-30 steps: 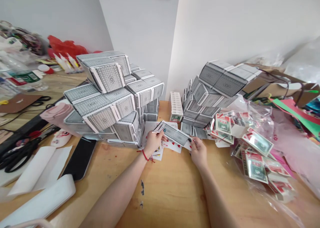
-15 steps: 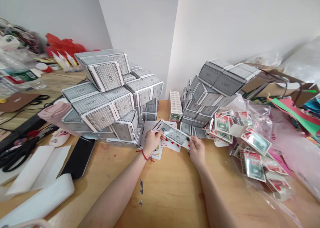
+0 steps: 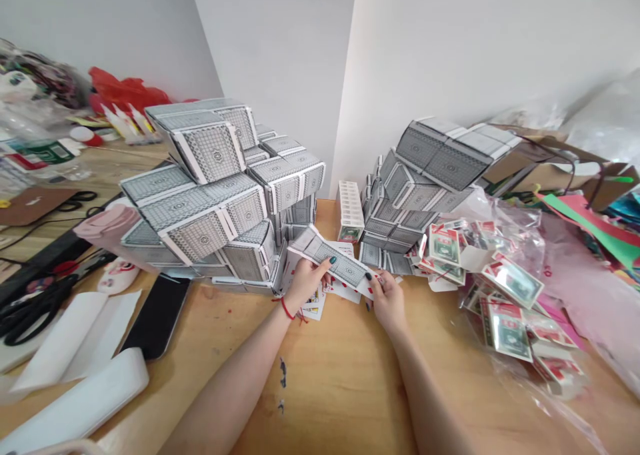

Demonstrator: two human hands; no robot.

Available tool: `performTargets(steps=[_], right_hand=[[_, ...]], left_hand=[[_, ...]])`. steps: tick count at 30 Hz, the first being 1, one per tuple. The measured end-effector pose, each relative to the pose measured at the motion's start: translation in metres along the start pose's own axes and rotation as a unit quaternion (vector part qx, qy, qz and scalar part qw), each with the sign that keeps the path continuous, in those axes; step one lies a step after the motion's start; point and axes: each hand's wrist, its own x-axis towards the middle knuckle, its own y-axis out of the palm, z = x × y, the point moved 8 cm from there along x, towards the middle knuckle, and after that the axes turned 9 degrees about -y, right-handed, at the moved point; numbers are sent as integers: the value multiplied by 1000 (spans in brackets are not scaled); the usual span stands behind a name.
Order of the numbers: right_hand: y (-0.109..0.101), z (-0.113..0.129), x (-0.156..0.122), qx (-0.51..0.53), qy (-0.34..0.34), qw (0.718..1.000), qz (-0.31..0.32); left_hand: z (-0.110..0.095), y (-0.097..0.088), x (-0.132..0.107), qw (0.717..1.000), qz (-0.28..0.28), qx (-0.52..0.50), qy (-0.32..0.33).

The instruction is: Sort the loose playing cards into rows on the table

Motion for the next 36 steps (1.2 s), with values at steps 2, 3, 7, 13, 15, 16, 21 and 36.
performTargets(steps=[2, 3, 7, 13, 15, 16, 21, 36], right_hand=[[5, 5, -1, 53, 4, 999, 10], [7, 7, -2, 74, 5, 997, 15], [12, 6, -2, 118, 14, 992, 48], [7, -1, 1, 103, 22, 994, 29], [6, 0, 1, 101, 18, 994, 29], [6, 0, 1, 101, 16, 994, 29], [4, -5, 2, 110, 17, 994, 19], [-1, 1, 1, 74, -62, 994, -48]], left_hand=[[1, 2, 1, 1000, 19, -8, -8], [1, 2, 1, 1000, 22, -14, -10], [3, -1, 2, 999, 10, -36, -9], [4, 0, 1, 999, 6, -49, 4], [4, 2, 1, 999, 8, -45, 7], [4, 2, 0, 999, 9, -45, 9], [4, 5, 0, 999, 12, -49, 12], [9, 6, 1, 988, 41, -150, -2]])
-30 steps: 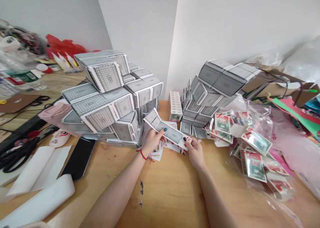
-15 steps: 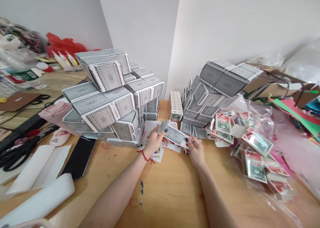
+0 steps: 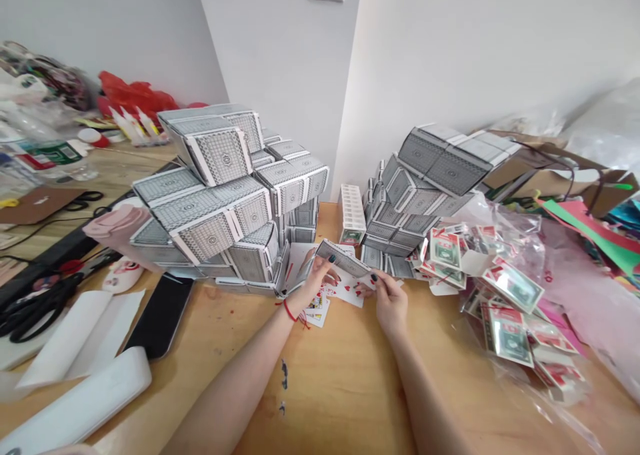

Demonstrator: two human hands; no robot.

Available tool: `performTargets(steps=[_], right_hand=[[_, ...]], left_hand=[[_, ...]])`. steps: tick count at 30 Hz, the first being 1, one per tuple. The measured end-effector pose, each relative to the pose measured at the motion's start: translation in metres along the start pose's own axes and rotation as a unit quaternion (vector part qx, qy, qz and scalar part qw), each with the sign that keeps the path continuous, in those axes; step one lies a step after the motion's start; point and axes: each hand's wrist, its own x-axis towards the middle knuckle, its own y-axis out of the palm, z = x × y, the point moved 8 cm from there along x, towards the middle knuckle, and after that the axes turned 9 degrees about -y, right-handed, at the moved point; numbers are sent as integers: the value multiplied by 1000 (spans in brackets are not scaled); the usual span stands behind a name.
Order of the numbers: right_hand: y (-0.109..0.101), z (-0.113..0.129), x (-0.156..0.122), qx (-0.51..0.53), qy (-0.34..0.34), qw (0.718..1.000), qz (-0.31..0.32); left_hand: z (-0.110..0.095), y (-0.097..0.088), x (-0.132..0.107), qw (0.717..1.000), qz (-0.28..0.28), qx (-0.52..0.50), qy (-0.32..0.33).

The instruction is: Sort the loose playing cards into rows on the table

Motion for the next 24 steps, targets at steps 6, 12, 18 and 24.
performTargets(steps=[6, 12, 18, 24], right_hand=[[16, 31, -5, -74, -104, 988, 91], [36, 12, -20, 84, 88, 984, 126], [57, -5, -36, 240, 242, 918, 203], [73, 5, -50, 290, 273, 874, 277]], left_hand=[[0, 7, 1, 972, 71, -222, -20], [5, 6, 2, 958, 84, -267, -70], [0, 22, -7, 950, 150, -257, -90], [-10, 35, -17, 932, 235, -261, -87]])
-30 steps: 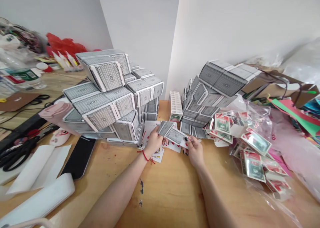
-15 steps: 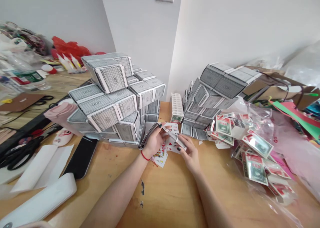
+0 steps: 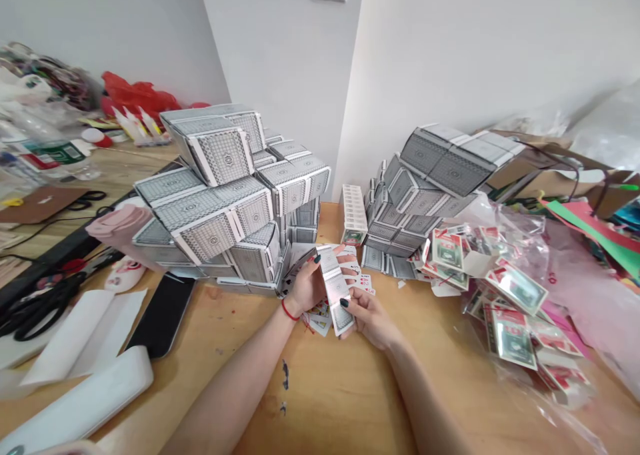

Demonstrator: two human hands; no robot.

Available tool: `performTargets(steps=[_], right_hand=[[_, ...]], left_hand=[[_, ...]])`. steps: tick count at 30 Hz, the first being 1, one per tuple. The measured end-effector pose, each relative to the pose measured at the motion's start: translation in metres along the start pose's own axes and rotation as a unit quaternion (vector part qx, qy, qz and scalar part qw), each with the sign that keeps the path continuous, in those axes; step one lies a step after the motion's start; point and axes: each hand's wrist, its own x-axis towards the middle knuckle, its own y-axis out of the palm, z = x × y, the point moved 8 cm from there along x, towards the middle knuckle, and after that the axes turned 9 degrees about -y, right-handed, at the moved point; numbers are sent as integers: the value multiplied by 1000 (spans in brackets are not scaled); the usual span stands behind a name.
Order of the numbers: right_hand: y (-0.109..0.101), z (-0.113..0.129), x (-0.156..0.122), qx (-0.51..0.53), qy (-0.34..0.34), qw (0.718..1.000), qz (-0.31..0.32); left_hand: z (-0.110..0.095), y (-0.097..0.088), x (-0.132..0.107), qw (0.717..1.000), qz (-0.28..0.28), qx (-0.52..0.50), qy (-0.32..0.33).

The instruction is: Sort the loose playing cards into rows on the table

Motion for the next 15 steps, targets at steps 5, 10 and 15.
performTargets(steps=[5, 10, 15], right_hand=[[17, -6, -4, -2, 39, 998, 55], [19, -7, -3, -19, 42, 997, 58], [17, -8, 2, -40, 16, 998, 47]], left_hand=[[4, -5, 0, 999, -12, 13, -36], [1, -9, -1, 999, -48, 8, -13], [-1, 7, -2, 996, -84, -5, 10]])
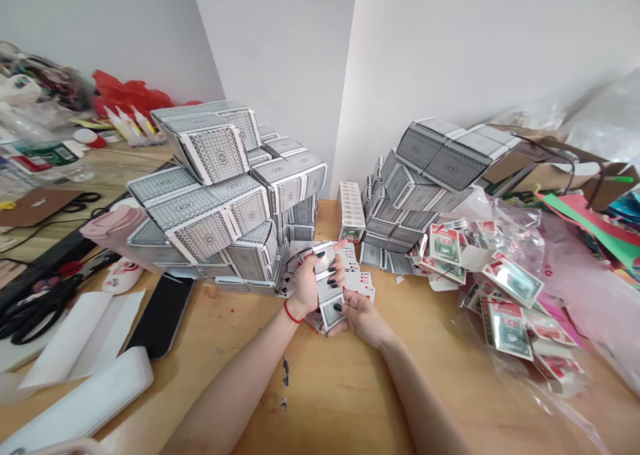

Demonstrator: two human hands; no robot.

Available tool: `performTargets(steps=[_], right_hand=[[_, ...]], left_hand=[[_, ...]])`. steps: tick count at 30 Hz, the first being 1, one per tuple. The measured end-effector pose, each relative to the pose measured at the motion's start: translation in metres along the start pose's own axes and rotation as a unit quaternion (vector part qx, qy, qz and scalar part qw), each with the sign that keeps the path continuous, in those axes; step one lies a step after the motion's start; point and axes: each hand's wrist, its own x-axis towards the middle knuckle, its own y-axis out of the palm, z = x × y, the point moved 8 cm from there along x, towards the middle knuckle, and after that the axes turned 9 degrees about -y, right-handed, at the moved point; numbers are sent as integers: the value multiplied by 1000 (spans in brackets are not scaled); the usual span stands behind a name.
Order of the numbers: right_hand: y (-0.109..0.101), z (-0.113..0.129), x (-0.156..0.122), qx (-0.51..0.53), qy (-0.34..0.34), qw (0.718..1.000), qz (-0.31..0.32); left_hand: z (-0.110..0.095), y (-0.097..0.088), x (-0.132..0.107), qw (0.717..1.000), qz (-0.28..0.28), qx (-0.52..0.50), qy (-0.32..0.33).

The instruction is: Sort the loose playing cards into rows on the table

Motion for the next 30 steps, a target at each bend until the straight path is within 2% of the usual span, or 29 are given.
performTargets(steps=[4, 7, 19, 24, 30], right_hand=[[-2, 1, 2, -21, -33, 999, -5], [-5, 4, 0, -46, -47, 998, -16], [-9, 2, 0, -57, -61, 995, -58], [-10, 2, 0, -61, -66, 994, -61], [-12, 3, 2, -96, -81, 991, -55]], left_hand=[[-3, 18, -3, 1000, -3, 13, 11], [-3, 25, -4, 1000, 9, 21, 6], [3, 22, -2, 998, 35, 59, -15], [3, 27, -3, 997, 59, 57, -10], [-5, 33, -6, 998, 56, 43, 0]])
